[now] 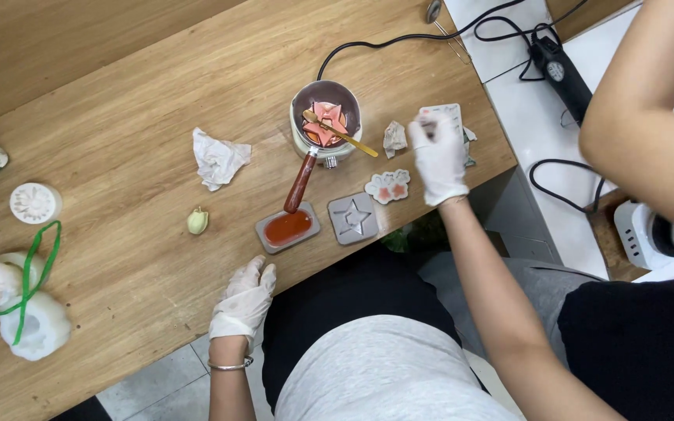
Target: The person is preparing wax shapes by pouring melted wax into molds and removing them once cooled.
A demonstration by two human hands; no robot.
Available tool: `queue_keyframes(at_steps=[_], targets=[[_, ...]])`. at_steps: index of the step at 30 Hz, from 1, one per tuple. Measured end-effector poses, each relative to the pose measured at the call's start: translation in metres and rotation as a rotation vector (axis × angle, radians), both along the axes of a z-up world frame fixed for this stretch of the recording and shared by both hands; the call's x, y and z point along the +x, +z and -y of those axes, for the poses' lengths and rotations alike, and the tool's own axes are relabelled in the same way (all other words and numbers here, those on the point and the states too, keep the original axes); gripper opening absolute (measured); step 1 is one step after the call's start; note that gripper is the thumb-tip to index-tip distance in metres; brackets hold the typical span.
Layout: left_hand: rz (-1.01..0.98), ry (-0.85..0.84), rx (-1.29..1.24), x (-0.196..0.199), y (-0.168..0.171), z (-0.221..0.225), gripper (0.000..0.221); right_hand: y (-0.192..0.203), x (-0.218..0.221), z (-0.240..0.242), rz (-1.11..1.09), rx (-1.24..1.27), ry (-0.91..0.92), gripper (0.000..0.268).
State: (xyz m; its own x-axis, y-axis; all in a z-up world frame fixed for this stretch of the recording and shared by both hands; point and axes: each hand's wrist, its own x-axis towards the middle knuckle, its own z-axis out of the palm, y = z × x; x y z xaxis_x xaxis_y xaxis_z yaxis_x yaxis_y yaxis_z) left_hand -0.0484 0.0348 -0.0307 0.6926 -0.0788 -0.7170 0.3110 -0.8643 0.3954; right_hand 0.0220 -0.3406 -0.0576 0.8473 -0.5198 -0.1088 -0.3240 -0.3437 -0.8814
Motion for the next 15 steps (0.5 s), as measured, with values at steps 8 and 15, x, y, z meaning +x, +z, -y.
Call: queue_keyframes(at_steps=[8,15], targets=[[-0.118,-0.063,0.110,-0.007,0.007,0.007,0.059,-0.114,0.034,0.155,-0.603,-0.725,-0.176,0.083],[-0.089,-0.084,0.085,0.001,0.029,0.025,0.060,-0.065,0.051,0.120,-0.552,-0.043,-0.133,0.044]])
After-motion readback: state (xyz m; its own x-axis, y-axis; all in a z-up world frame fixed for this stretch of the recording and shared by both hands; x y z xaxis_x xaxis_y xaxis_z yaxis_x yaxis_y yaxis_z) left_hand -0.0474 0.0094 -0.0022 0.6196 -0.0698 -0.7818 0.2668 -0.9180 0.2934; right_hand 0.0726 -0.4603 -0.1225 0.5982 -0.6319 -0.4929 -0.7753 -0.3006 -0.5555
